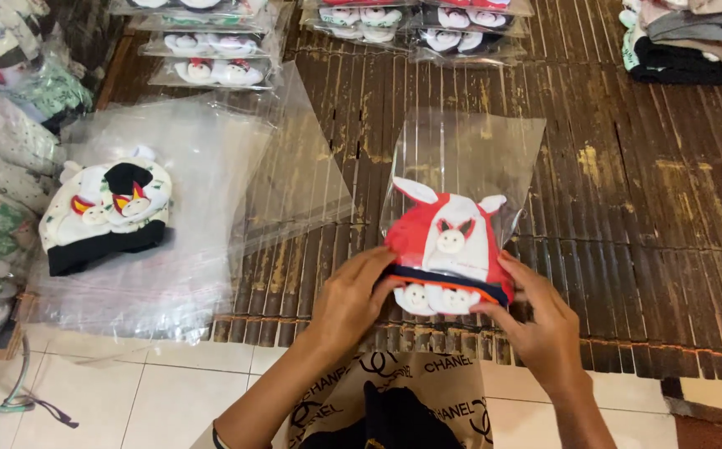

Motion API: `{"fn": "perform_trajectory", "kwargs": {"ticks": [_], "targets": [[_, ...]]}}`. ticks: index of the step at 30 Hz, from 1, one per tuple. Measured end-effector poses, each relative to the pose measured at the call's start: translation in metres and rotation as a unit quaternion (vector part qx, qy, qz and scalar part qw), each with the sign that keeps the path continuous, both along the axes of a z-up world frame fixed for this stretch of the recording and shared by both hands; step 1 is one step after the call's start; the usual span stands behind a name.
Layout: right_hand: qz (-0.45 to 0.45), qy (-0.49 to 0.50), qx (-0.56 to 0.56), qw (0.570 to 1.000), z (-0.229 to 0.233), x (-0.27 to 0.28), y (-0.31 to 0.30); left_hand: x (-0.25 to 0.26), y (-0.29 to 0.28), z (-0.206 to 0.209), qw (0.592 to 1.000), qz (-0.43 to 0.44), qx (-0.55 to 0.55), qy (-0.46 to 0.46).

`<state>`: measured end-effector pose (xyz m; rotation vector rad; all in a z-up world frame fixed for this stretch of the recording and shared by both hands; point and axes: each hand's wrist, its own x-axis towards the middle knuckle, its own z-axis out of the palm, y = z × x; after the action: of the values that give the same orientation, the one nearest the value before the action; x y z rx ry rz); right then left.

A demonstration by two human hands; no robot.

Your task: Packaging baby hats and socks into clear plastic bags

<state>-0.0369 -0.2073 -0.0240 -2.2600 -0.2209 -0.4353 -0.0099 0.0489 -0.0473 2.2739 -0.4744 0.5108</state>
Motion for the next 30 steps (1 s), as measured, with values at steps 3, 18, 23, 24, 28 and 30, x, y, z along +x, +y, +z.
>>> {"fn": "perform_trajectory", "kwargs": {"ticks": [3, 18, 23, 24, 28, 30], "targets": [[0.086, 0.034, -0.012, 0.996, -0.014, 0.019, -0.011, 0.004, 0.012, 0.031, 0.972, -0.063, 0.019, 0.225], [-0.022, -0.113, -0.044, 0.992, -0.007, 0.015, 0.007, 0.024, -0.005, 0.022, 0.992, 0.019, -0.088, 0.088], [-0.02, -0.06, -0.035, 0.997, -0.013, 0.029, -0.002, 0.04, -0.009, 0.027, 0.978, -0.024, -0.118, 0.17], [-0.004, 0.011, -0.016, 1.0, -0.015, 0.035, -0.006, 0.045, -0.008, 0.026, 0.974, -0.033, -0.064, 0.217], [0.08, 0.159, 0.083, 0.98, -0.01, 0.046, -0.013, 0.044, -0.004, 0.029, 0.954, -0.149, -0.009, 0.261], [0.111, 0.122, 0.087, 0.982, 0.0, 0.045, -0.006, 0.04, -0.003, 0.04, 0.954, -0.18, -0.019, 0.24]]}}
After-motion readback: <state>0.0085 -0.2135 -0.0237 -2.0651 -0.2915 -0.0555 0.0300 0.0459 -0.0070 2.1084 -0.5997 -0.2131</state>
